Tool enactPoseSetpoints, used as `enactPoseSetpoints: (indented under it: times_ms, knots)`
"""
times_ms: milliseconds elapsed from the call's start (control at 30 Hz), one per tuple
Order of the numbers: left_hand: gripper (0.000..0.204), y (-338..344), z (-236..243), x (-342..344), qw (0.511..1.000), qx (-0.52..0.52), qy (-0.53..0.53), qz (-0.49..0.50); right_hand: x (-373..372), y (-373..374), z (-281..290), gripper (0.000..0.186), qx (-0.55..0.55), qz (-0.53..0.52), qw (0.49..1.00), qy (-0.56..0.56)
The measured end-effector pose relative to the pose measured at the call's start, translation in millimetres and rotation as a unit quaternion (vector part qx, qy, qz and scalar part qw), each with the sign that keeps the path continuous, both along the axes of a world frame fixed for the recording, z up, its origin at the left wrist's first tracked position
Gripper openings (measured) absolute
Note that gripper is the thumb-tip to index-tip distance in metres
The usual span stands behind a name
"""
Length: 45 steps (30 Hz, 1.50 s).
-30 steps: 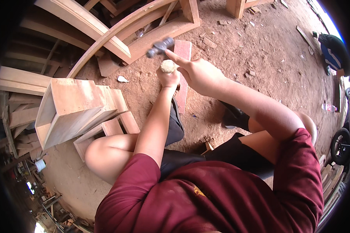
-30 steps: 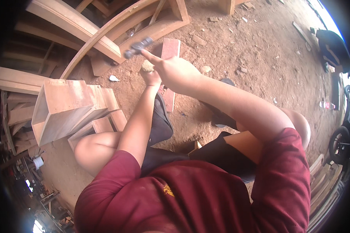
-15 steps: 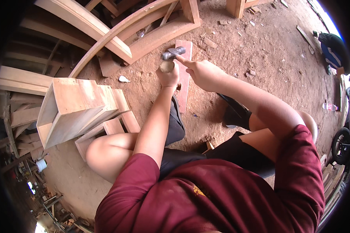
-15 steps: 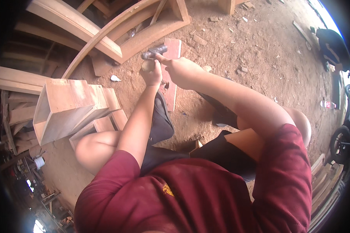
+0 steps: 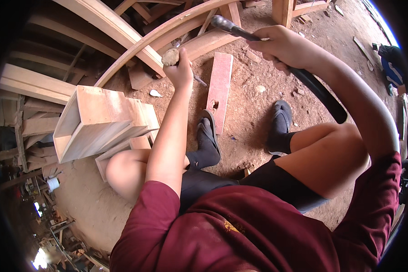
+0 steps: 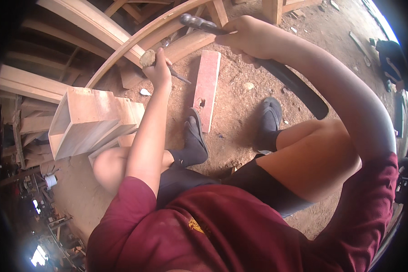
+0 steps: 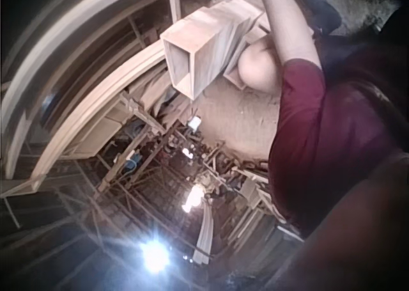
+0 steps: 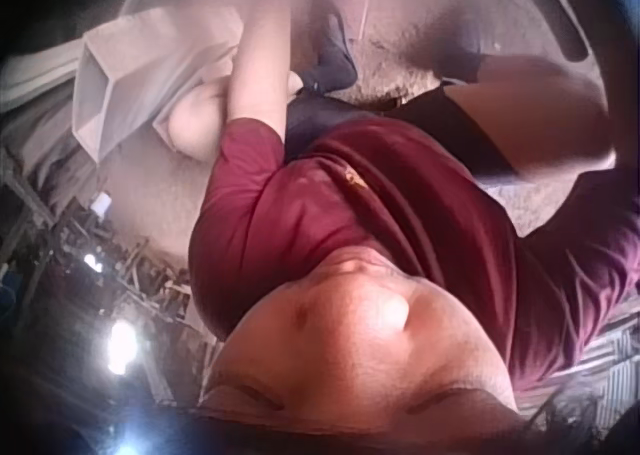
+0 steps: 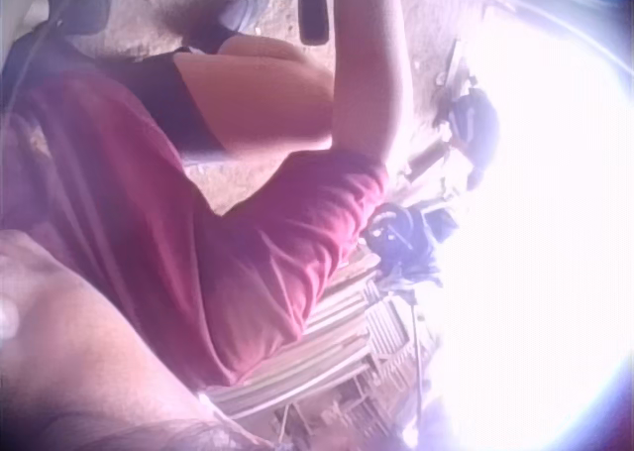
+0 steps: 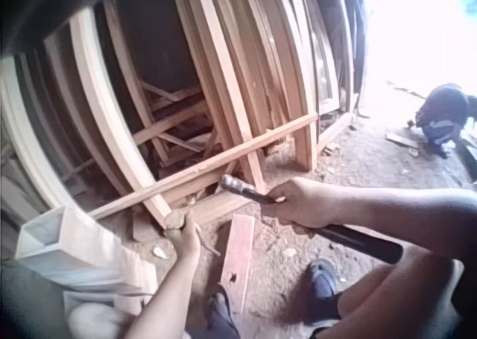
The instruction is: The person sits on the floor in a workshop and uses a hammer and chisel to carve a rectangular recess into a small wooden block. They repeatedly strike the chisel to remove wood chips and deepen the cut.
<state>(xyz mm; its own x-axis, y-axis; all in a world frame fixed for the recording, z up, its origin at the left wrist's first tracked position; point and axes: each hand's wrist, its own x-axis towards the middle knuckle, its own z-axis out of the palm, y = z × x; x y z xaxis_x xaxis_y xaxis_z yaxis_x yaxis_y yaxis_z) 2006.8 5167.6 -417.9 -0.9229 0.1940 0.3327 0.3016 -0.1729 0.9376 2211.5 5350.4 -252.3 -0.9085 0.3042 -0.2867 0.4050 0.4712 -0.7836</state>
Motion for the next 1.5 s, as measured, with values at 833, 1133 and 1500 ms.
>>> enactPoseSetpoints:
  times_ms: [833,1133,1500]
  knots:
    - [0.043,-28.4,-47.1,64.5,0.930,-0.279,0.229,-0.061,-27.9,-10.7,-53.8,0.034,-0.210,-0.115,0.970,-0.039]
    - [0.029,-91.5,-201.5,70.5,0.729,-0.657,0.069,-0.179,-32.6,39.0,-86.7,0.033,-0.247,-0.140,0.957,-0.059]
    - [0.021,-81.7,-202.2,50.7,0.708,-0.660,0.027,-0.250,-37.2,35.9,-76.8,0.032,-0.271,-0.112,0.956,-0.027]
